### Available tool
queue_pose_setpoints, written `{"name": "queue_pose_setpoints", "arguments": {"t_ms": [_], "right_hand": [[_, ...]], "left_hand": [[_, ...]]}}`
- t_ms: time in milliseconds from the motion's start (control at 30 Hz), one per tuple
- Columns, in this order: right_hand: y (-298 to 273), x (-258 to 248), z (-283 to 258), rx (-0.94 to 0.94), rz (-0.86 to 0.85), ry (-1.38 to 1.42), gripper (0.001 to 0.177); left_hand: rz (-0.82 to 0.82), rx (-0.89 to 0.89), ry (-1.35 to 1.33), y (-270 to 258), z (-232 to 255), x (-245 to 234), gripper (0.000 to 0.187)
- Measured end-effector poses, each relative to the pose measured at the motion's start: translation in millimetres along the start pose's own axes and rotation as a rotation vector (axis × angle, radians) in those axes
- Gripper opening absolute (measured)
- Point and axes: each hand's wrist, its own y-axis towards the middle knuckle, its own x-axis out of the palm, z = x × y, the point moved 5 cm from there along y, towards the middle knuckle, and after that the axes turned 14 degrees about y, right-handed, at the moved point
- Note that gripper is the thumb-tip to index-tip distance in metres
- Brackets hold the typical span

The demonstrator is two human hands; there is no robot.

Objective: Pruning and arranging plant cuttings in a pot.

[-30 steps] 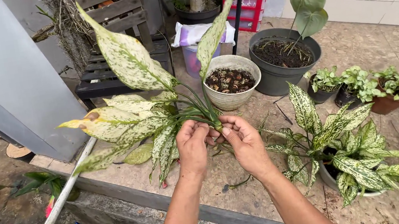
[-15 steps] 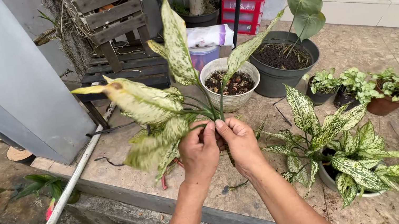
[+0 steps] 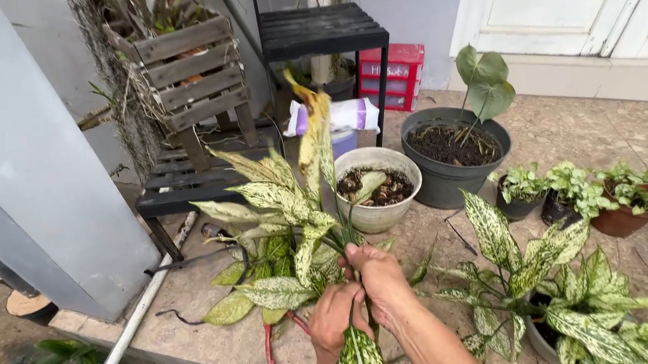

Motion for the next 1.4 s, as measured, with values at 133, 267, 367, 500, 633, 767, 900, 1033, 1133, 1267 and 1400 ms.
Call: {"name": "queue_pose_setpoints", "arguments": {"t_ms": [133,267,367,500,633,767,900,1033,1133,1267,1400], "right_hand": [[17,-26,-30,0.000,0.145,-0.186,0.029],[-11,-12,-74,-0.062,0.046,-0.154,0.024],[12,-49,-57,-0.135,0.005,-0.067,0.017],[-3,-54,-41,-0.138,-0.109,-0.030,0.020],[-28,-59,-31,-0.034,0.043,0.268,0.021],[-39,-60,-27,-0.063,0.022,0.268,0.020],[-46,-69,-32,-0.162,-0.211,0.115,0.015],[-77,-47,-75,-0.254,-0.159,0.147,0.014],[-94,-42,-93,-0.299,-0.184,0.134,0.015],[-107,-48,-97,-0.327,-0.156,0.127,0.015],[-116,-54,-92,-0.334,-0.172,0.106,0.016]], "left_hand": [[-0.047,0.049,-0.065,-46,6,14,0.005],[-0.193,-0.867,-0.554,-86,-73,58,0.021],[-0.451,-0.874,-0.107,-60,-129,50,0.041],[-0.445,-0.731,0.072,-72,-202,77,0.038],[-0.467,-0.904,0.060,-24,-120,42,0.044],[-0.483,-0.925,-0.113,-25,-82,37,0.032],[-0.494,-0.901,-0.061,-43,-83,21,0.029],[-0.626,-0.650,0.216,-81,-96,11,0.031],[-0.773,-0.542,0.382,-107,-93,5,0.037],[-0.845,-0.530,0.659,-126,-122,-17,0.050],[-0.846,-0.639,0.813,-123,-170,-29,0.052]]}}
